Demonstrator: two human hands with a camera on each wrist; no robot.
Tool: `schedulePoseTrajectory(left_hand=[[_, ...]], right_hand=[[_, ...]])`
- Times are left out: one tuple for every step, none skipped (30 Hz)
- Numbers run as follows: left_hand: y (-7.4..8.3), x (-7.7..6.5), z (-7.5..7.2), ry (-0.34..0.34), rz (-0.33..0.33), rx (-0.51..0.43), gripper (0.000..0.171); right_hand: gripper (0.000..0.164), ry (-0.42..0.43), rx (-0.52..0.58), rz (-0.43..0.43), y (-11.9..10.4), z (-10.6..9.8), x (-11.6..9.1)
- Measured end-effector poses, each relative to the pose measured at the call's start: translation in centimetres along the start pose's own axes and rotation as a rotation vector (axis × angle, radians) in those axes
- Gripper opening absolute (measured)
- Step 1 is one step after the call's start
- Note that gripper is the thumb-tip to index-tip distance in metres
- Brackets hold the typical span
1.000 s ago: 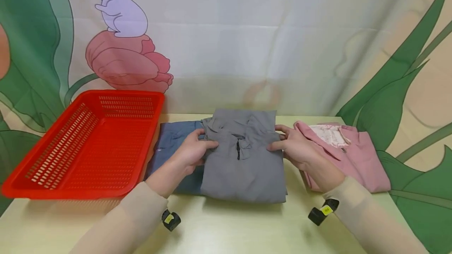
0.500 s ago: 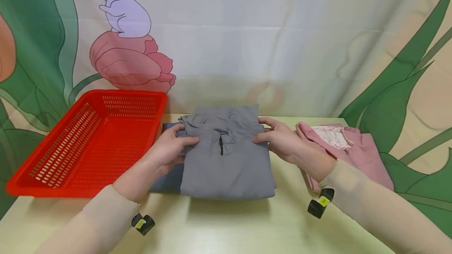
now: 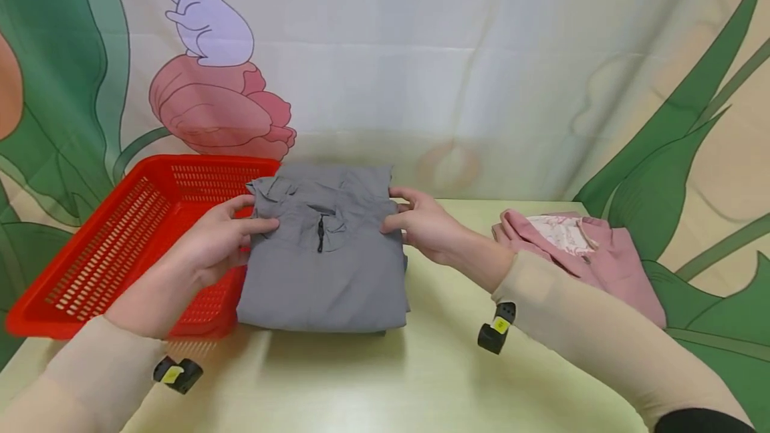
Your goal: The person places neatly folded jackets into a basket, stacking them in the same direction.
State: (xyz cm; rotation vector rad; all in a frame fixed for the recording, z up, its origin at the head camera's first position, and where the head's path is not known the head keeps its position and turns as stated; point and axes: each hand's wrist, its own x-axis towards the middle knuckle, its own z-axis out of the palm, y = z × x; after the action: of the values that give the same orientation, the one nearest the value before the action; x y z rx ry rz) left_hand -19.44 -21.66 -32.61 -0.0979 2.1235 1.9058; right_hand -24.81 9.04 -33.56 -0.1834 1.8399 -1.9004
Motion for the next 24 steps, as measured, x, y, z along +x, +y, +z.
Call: schedulePoseTrajectory(left_hand=[[0.1, 0.0, -0.6, 0.002, 0.006, 0.002, 0.074], [0.1, 0.0, -1.3, 0.003, 0.01, 0.005, 0.072], [0.2, 0.0, -1.9, 0.007, 0.014, 0.014, 0.07], [0.3, 0.0, -2.5, 0.006, 0.021, 0.017, 0.067], [0.5, 0.0, -3.1, 0.007, 0.024, 0.023, 0.063], [0.6, 0.1, -3.7, 0.01, 0.023, 0.031, 0.06], [0.7, 0.1, -4.2, 0.012, 0.023, 0.04, 0.058], [0.8, 0.1, -4.8, 0.015, 0.023, 0.05, 0.056], [0.9, 0.1, -5.4, 0.019, 0.022, 0.065, 0.056], [0.9, 0.2, -6.0, 0.018, 0.022, 0.079, 0.058], [1.0, 0.3, -6.6, 0.015, 0.02, 0.095, 0.061], [1.1, 0.5, -7.2, 0.006, 0.023, 0.112, 0.064], [1.1, 0.6, -7.8, -0.003, 0.024, 0.133, 0.07], [1.1, 0.8, -8.4, -0.013, 0.026, 0.163, 0.075], [1.1, 1.0, -9.1, -0.022, 0.024, 0.184, 0.078], [1.1, 1.1, -9.7, -0.034, 0.02, 0.201, 0.081], [1.0, 1.2, -10.4, -0.042, 0.019, 0.215, 0.08], [1.0, 1.3, -11.0, -0.048, 0.017, 0.227, 0.079], [0.9, 1.4, -11.7, -0.05, 0.014, 0.237, 0.078], [0.8, 1.4, -12.3, -0.051, 0.013, 0.244, 0.076], [0.7, 1.4, -12.9, -0.048, 0.008, 0.247, 0.076], [0.6, 1.4, -13.5, -0.05, 0.008, 0.254, 0.077], [0.6, 1.4, -14.1, -0.046, 0.009, 0.268, 0.079], [0.5, 1.4, -14.7, -0.038, 0.004, 0.278, 0.082]], right_hand=[[0.085, 0.005, -0.006, -0.001, -0.2, 0.5, 0.3], [0.084, 0.01, -0.01, -0.001, -0.3, 1.1, 0.6], [0.084, 0.013, -0.015, -0.001, -0.5, 1.6, 0.8], [0.083, 0.017, -0.026, -0.001, -0.8, 2.0, 1.1], [0.083, 0.02, -0.035, -0.002, -1.0, 2.5, 1.4], [0.082, 0.025, -0.042, -0.002, -1.2, 2.9, 1.7], [0.081, 0.029, -0.047, -0.003, -1.4, 3.3, 2.0], [0.081, 0.028, -0.049, -0.004, -1.5, 3.7, 2.4], [0.081, 0.028, -0.06, -0.005, -1.6, 4.2, 2.7], [0.08, 0.027, -0.064, -0.007, -1.7, 4.5, 3.1], [0.079, 0.027, -0.063, -0.01, -1.8, 4.9, 3.5], [0.079, 0.029, -0.065, -0.014, -1.8, 5.3, 3.8], [0.079, 0.032, -0.064, -0.016, -1.8, 5.7, 4.1], [0.078, 0.033, -0.061, -0.018, -1.8, 6.1, 4.4], [0.077, 0.036, -0.059, -0.018, -1.8, 6.5, 4.7], [0.077, 0.041, -0.052, -0.018, -1.7, 6.9, 4.9], [0.077, 0.044, -0.047, -0.019, -1.6, 7.3, 5.2], [0.077, 0.044, -0.047, -0.02, -1.5, 7.7, 5.5], [0.077, 0.042, -0.044, -0.019, -1.4, 8.1, 5.8], [0.077, 0.037, -0.044, -0.021, -1.3, 8.6, 6.0], [0.077, 0.032, -0.042, -0.024, -1.3, 9.0, 6.4], [0.077, 0.027, -0.04, -0.029, -1.2, 9.5, 6.7], [0.076, 0.021, -0.038, -0.036, -1.1, 9.9, 7.0], [0.076, 0.017, -0.035, -0.044, -1.1, 10.3, 7.3]])
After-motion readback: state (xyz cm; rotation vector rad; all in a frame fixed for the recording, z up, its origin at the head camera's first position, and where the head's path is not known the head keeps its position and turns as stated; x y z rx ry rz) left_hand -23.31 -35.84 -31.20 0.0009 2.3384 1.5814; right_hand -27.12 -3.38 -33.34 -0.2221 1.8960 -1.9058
